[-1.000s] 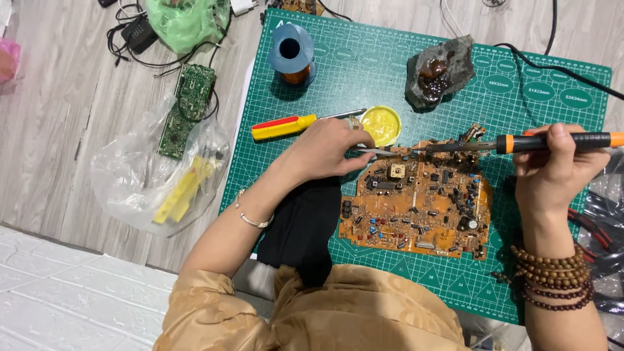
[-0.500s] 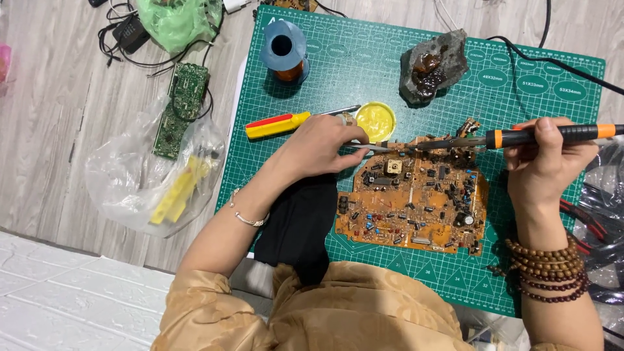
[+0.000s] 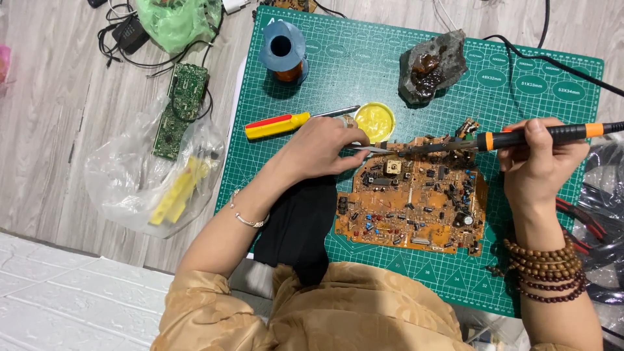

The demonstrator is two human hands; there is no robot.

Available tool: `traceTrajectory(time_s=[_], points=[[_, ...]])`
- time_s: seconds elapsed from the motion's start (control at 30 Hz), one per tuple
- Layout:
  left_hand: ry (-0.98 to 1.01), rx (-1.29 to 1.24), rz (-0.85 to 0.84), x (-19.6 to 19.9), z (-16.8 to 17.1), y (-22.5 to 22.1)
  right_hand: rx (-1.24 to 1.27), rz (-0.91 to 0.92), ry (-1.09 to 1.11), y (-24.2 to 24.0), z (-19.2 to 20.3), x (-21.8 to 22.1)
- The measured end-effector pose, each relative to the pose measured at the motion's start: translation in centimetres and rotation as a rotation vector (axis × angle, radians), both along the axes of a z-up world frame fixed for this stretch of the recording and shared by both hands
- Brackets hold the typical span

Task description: A person uses a soldering iron and a screwdriver to desolder and remove various electronic components from a printed circuit board on a repair mat.

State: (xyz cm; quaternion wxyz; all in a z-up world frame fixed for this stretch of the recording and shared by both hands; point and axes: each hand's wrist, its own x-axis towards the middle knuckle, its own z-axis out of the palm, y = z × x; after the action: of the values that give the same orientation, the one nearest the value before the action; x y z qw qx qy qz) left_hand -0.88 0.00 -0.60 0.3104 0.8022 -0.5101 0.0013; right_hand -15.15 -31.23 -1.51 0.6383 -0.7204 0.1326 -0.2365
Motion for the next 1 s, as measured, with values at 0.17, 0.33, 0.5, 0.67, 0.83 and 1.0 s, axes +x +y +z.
traceTrajectory(time_s=[0.17,0.33,0.5,0.67,0.83,1.0], points=[[0.03,-0.012,0.014,0.0,0.2,0.0,0.011,-0.012,0.008,0.0,0.1,0.0],[0.022,-0.057,0.026,0.3,0.6,0.4,0.03,-0.018,0.011,-0.1,-0.2,0.0],[-0.003,-0.067,0.052,0.9,1.0,0.9,0.036,-0.01,0.023,-0.1,-0.2,0.0],[-0.024,-0.061,0.076,1.1,1.1,1.0,0.026,0.025,0.008,0.1,-0.3,0.2],[-0.067,-0.011,0.126,1.2,-0.3,0.9,0.036,0.026,-0.011,0.4,-0.1,0.1],[-0.069,-0.15,0.127,1.5,0.2,0.9,0.069,-0.049,0.055,0.6,-0.4,0.3]])
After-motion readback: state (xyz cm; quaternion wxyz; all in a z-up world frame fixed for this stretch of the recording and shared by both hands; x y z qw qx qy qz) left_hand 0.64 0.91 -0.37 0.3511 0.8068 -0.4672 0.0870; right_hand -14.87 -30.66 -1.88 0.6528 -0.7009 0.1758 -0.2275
